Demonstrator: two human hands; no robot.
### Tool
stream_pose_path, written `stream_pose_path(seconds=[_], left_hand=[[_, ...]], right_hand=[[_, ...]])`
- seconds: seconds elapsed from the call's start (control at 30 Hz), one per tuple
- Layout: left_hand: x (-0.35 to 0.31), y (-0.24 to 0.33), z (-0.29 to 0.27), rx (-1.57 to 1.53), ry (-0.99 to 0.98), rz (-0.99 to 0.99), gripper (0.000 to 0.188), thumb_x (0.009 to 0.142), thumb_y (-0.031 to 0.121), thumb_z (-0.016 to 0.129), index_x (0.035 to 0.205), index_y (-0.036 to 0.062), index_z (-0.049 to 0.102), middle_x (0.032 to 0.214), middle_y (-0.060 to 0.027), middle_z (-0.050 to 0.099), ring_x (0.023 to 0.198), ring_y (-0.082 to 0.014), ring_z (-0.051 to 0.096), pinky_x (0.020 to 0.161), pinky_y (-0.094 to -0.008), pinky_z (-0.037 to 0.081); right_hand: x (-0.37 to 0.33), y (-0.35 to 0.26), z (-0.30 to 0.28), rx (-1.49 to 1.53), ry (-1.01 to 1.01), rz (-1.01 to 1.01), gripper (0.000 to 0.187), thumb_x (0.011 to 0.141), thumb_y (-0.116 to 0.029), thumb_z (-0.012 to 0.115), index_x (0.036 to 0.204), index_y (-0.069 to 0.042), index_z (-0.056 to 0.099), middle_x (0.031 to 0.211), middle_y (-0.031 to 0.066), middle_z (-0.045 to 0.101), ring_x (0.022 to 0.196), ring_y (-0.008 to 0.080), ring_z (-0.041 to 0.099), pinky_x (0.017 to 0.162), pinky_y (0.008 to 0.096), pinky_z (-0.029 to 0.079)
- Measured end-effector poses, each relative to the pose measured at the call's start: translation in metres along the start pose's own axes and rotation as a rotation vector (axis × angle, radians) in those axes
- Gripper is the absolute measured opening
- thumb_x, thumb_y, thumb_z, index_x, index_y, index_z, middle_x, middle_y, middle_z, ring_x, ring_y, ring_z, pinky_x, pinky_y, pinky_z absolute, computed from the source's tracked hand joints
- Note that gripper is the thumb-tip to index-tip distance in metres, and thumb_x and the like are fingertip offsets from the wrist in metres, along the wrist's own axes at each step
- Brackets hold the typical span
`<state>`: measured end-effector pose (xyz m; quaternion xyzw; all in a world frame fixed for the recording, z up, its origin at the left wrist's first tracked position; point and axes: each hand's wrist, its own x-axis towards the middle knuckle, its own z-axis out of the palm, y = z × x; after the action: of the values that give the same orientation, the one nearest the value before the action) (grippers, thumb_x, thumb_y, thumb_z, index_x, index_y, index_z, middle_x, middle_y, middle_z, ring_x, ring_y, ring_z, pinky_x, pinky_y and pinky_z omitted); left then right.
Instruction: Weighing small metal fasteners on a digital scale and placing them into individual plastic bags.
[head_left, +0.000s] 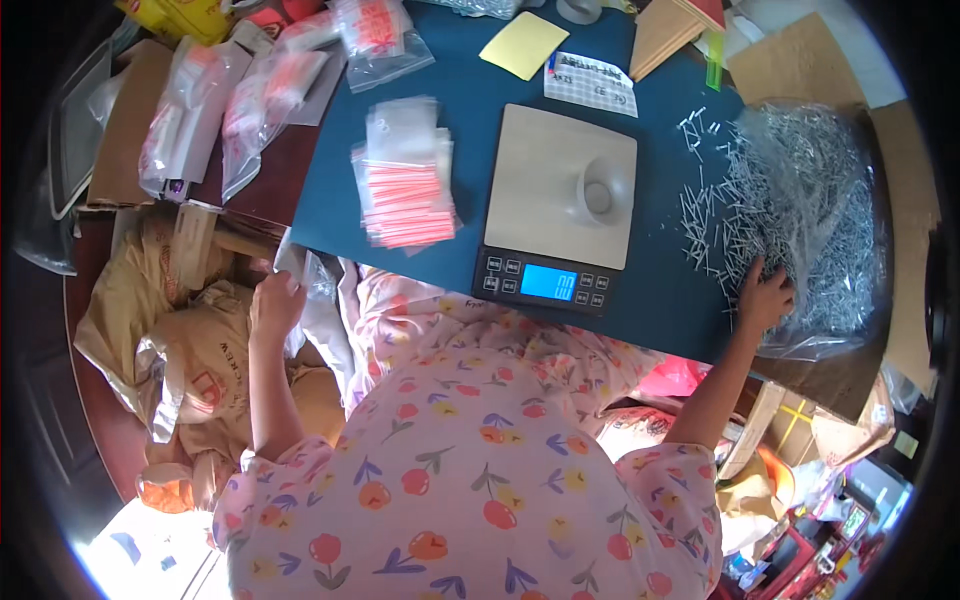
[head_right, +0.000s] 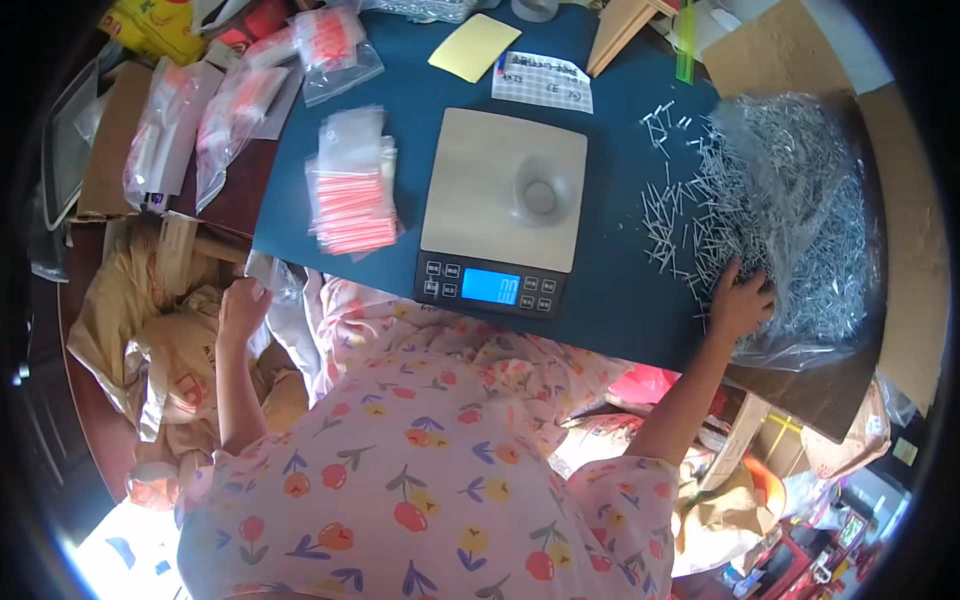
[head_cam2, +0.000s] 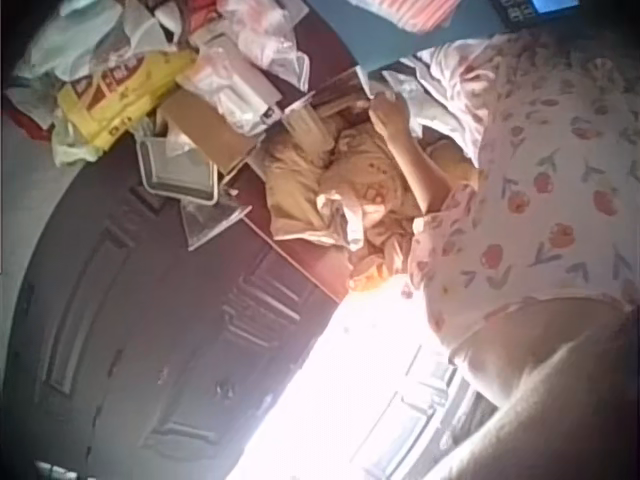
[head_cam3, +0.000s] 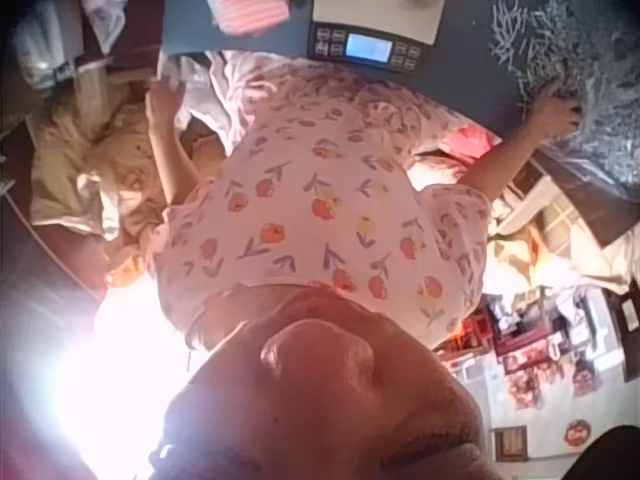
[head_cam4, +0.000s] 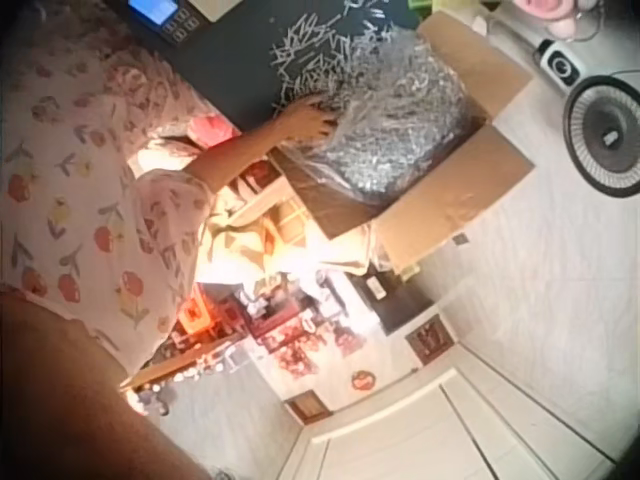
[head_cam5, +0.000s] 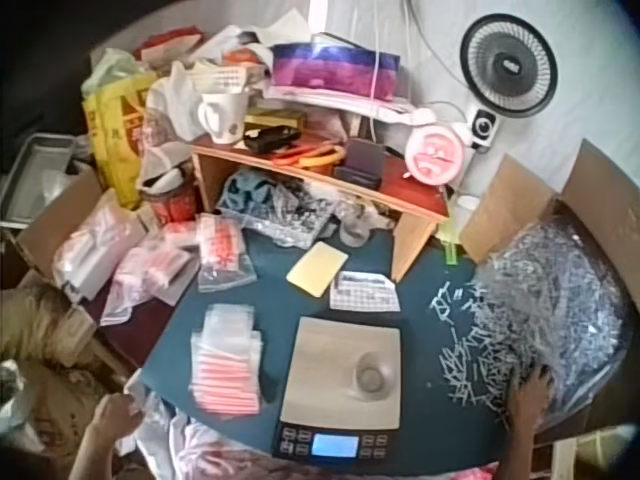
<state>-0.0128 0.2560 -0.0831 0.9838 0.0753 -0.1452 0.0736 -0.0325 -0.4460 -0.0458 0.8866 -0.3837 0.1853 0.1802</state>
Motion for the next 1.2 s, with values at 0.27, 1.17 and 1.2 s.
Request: stream_pose_path(seconds=[0.27,1.17,1.2], left_hand=[[-0.006,0.027,-0.023,-0.1,-0.057,0.0,0.027,0.08,0.029,0.062,0.084,0.002,0.063,0.084,-0.0212,0.064,0.084,-0.0393,0.062,0.072,-0.0473,0.049],[-0.036,0.153,-0.059,-0.556,-0.515,0.662,0.012,0.083,0.009,0.065,0.087,-0.0016,0.063,0.075,-0.0115,0.066,0.066,-0.019,0.062,0.06,-0.0292,0.046],[-0.036,0.157,-0.062,-0.55,-0.531,0.656,0.011,0.083,0.009,0.064,0.087,-0.0016,0.063,0.075,-0.0115,0.066,0.066,-0.0189,0.062,0.06,-0.0292,0.046]], right_hand=[[-0.006,0.001,-0.006,0.052,-0.053,0.051,0.059,0.084,-0.061,0.049,0.123,-0.016,0.053,0.125,0.0217,0.046,0.111,0.0446,0.044,0.084,0.0586,0.043],[-0.02,-0.032,-0.026,0.181,-0.003,0.03,0.049,0.074,-0.049,0.065,0.108,-0.014,0.061,0.122,0.0157,0.052,0.11,0.042,0.048,0.083,0.0537,0.044],[-0.024,-0.039,-0.031,0.175,-0.003,0.036,0.049,0.074,-0.049,0.065,0.108,-0.014,0.061,0.122,0.0157,0.052,0.11,0.042,0.048,0.083,0.0537,0.044]])
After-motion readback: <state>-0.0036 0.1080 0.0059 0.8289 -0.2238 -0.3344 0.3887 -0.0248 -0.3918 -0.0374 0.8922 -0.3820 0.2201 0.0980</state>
